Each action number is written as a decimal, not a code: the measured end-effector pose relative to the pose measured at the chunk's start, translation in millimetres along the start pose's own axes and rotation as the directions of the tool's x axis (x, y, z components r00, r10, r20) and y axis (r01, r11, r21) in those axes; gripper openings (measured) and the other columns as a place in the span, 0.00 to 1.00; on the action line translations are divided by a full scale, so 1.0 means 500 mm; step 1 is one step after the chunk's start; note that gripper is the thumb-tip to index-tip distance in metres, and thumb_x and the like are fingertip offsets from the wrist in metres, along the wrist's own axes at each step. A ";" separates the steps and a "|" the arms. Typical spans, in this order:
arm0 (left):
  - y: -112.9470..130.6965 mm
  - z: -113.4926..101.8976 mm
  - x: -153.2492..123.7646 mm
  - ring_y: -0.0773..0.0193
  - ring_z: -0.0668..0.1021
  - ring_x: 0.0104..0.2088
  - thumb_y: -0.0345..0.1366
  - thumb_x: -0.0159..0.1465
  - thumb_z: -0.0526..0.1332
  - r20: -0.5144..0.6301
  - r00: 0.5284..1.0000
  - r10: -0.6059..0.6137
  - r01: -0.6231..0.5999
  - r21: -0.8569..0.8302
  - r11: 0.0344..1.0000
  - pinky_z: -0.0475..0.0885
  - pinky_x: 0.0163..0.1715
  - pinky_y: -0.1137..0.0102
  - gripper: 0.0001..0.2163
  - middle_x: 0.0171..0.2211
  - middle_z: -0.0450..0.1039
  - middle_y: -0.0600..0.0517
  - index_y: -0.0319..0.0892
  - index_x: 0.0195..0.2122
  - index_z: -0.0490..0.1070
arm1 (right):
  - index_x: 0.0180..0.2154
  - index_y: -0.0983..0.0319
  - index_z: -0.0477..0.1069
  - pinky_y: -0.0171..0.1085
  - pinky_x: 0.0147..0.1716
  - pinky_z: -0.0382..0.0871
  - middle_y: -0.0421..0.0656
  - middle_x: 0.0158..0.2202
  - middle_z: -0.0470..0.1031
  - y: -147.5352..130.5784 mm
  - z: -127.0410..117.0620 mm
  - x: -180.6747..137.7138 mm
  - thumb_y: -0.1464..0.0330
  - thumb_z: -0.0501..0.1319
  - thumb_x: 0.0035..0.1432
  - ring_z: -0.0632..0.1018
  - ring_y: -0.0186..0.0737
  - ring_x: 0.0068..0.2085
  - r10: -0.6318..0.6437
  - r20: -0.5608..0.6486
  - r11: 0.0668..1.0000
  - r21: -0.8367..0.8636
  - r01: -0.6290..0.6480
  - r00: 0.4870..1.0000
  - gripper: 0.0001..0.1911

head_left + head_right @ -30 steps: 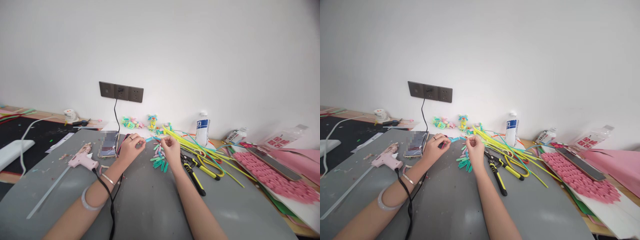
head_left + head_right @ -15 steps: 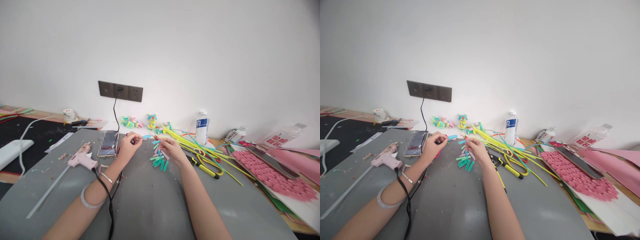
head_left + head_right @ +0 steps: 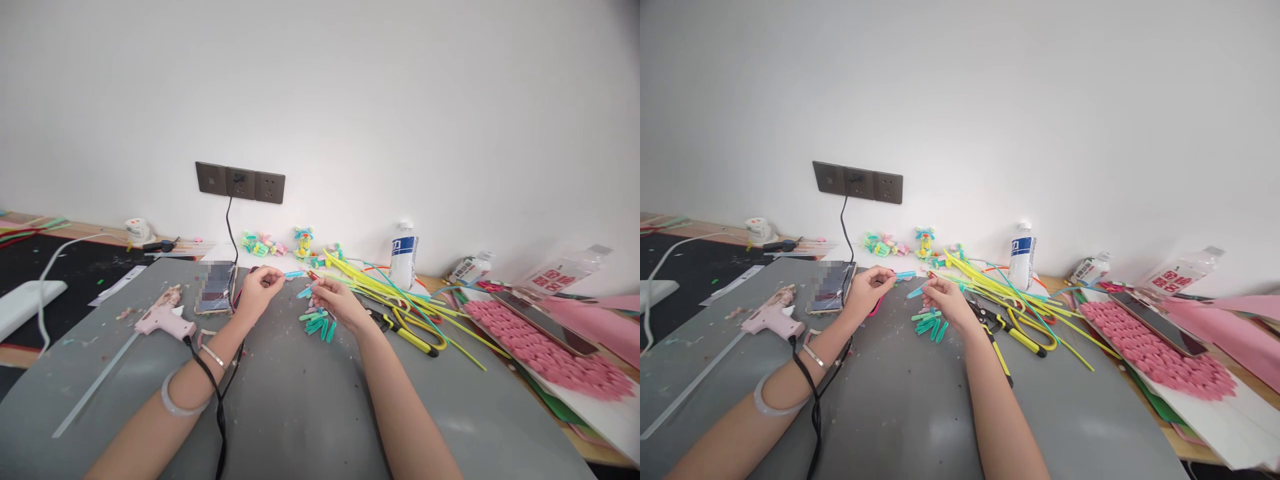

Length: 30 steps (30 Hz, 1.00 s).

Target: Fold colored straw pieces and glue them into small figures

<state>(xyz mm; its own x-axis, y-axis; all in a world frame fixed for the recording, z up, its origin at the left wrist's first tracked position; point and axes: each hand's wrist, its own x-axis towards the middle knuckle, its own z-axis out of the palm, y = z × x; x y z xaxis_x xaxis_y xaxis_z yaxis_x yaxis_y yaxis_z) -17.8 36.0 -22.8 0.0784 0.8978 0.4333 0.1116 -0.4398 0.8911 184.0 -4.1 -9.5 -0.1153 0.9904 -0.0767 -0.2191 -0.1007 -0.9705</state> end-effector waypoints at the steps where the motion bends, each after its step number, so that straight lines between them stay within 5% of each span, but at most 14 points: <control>1: -0.003 0.000 0.000 0.66 0.74 0.27 0.37 0.55 0.65 0.011 1.000 -0.001 0.001 0.011 1.000 0.68 0.27 0.73 0.06 0.26 0.74 0.51 0.39 0.29 0.75 | 0.28 0.63 0.75 0.31 0.27 0.70 0.37 0.23 0.74 0.000 0.000 -0.001 0.60 0.76 0.39 0.74 0.30 0.24 0.014 0.021 1.000 -0.010 -0.013 1.000 0.17; 8: -0.006 -0.002 0.001 0.65 0.74 0.28 0.38 0.55 0.64 0.054 0.998 -0.009 0.006 0.054 0.999 0.67 0.27 0.72 0.06 0.27 0.74 0.51 0.40 0.29 0.75 | 0.29 0.63 0.79 0.32 0.31 0.74 0.41 0.31 0.79 -0.016 -0.022 -0.011 0.65 0.76 0.40 0.76 0.32 0.28 0.058 0.072 0.998 -0.015 -0.057 0.996 0.13; 16: -0.005 -0.008 -0.005 0.63 0.74 0.29 0.34 0.56 0.62 0.329 0.944 -0.015 -0.071 0.249 0.966 0.68 0.30 0.71 0.04 0.27 0.76 0.51 0.41 0.27 0.76 | 0.25 0.61 0.78 0.33 0.28 0.73 0.38 0.23 0.73 -0.035 -0.067 -0.004 0.59 0.77 0.34 0.72 0.31 0.25 -0.131 -0.182 0.987 0.071 0.146 0.975 0.17; 30: -0.008 -0.003 -0.013 0.61 0.74 0.28 0.28 0.52 0.63 0.385 0.916 -0.113 -0.127 0.547 0.827 0.64 0.31 0.69 0.05 0.24 0.76 0.52 0.44 0.23 0.77 | 0.24 0.62 0.79 0.31 0.28 0.69 0.37 0.24 0.74 -0.038 -0.051 -0.009 0.60 0.78 0.34 0.71 0.30 0.26 -0.095 -0.156 0.992 0.066 0.107 0.983 0.17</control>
<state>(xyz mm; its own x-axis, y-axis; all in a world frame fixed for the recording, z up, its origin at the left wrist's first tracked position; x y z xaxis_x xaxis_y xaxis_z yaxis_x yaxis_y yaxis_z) -20.3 31.8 -29.1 0.4401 0.8641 0.2443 0.6245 -0.4900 0.6082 213.6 -4.2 3.7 0.0587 0.9981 -0.0187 -0.2941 -0.0006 -0.9558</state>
